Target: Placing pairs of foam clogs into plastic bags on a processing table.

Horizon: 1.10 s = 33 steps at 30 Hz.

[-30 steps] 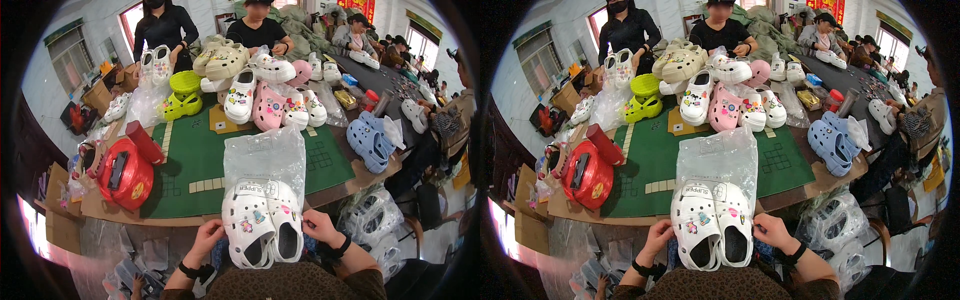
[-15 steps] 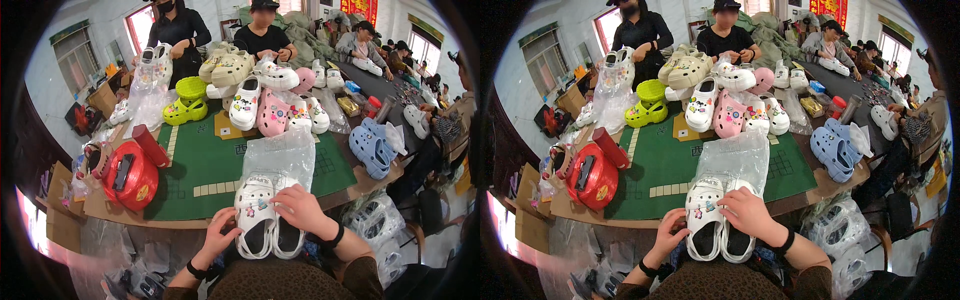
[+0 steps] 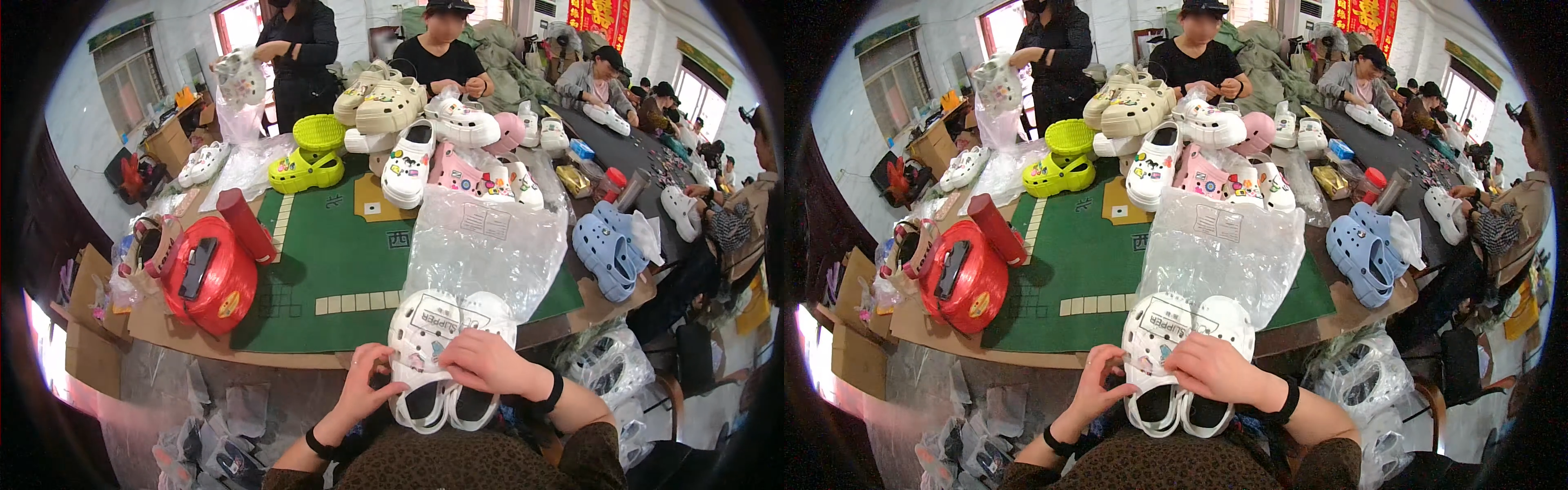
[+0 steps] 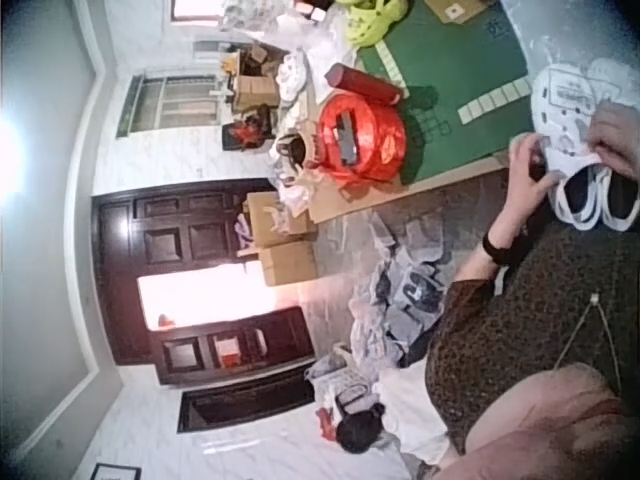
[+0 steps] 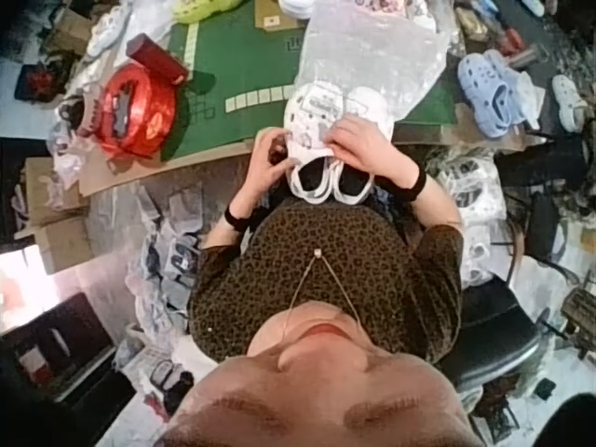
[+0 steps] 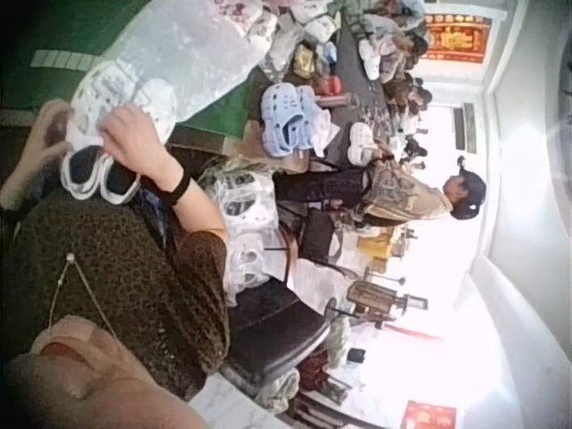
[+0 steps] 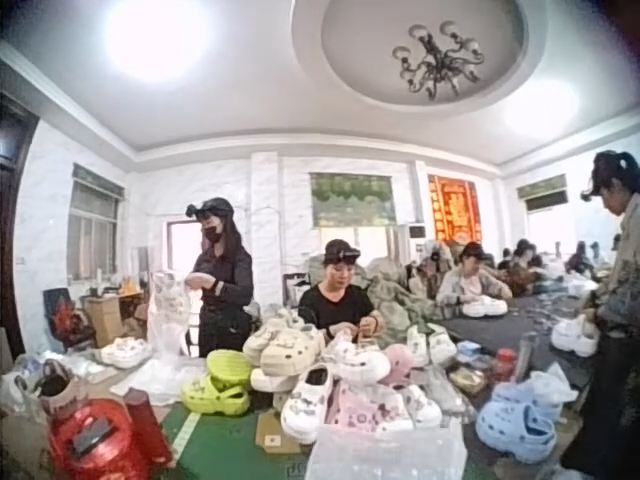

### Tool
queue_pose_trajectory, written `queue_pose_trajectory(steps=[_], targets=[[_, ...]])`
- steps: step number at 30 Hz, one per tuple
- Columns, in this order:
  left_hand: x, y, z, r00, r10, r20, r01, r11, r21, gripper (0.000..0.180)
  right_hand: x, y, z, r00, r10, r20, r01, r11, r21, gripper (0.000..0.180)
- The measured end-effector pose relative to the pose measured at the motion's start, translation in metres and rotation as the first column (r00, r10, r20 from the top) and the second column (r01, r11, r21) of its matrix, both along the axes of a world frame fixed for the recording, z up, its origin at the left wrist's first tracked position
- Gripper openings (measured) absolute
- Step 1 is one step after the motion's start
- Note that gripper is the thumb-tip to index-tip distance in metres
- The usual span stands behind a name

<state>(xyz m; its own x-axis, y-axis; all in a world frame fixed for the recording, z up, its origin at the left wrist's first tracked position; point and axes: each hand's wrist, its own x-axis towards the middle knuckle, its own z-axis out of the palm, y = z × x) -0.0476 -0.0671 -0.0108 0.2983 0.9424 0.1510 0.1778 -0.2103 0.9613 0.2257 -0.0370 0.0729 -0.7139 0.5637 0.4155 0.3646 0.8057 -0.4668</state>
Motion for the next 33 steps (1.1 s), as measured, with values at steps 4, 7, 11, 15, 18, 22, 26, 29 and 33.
queue_pose_trajectory(steps=[4,7,11,15,18,22,26,29,33], targets=[[-0.001,0.007,-0.029,0.978,-0.063,0.200,0.074,0.996,-0.048,0.044,0.013,-0.012,0.006,0.994,-0.108,0.033,0.107,0.994,0.033,0.031],[-0.002,0.012,-0.039,0.956,0.032,0.291,-0.008,0.996,-0.084,0.042,0.027,-0.019,-0.007,0.973,-0.172,-0.152,0.160,0.983,-0.090,0.036],[-0.001,0.021,-0.013,0.996,0.084,0.004,-0.082,0.986,-0.143,0.045,0.060,-0.034,-0.041,0.747,-0.598,-0.290,0.614,0.788,-0.042,0.044],[0.007,0.027,-0.005,0.964,0.091,-0.251,-0.082,0.996,0.046,0.043,0.076,-0.040,-0.070,0.603,-0.725,-0.333,0.621,0.689,-0.375,0.049],[0.015,0.026,-0.017,0.952,0.200,-0.232,-0.128,0.948,0.290,0.029,0.073,-0.043,-0.095,0.615,-0.723,-0.314,0.575,0.684,-0.449,0.050],[0.011,0.030,-0.025,0.974,0.200,-0.105,-0.175,0.963,0.206,0.023,0.069,-0.045,-0.102,0.600,-0.723,-0.343,0.573,0.688,-0.446,0.048],[0.006,0.039,-0.028,0.987,0.159,-0.022,-0.158,0.987,0.031,0.017,0.081,-0.051,-0.108,0.649,-0.604,-0.463,0.361,0.780,-0.511,0.049],[0.009,0.038,-0.022,0.977,0.204,-0.068,-0.200,0.978,0.059,0.015,0.087,-0.051,-0.100,0.685,-0.523,-0.507,0.264,0.827,-0.496,0.046],[0.007,0.040,-0.022,0.973,0.212,-0.088,-0.206,0.976,0.069,0.014,0.091,-0.048,-0.101,0.722,-0.541,-0.431,0.341,0.820,-0.459,0.039]])
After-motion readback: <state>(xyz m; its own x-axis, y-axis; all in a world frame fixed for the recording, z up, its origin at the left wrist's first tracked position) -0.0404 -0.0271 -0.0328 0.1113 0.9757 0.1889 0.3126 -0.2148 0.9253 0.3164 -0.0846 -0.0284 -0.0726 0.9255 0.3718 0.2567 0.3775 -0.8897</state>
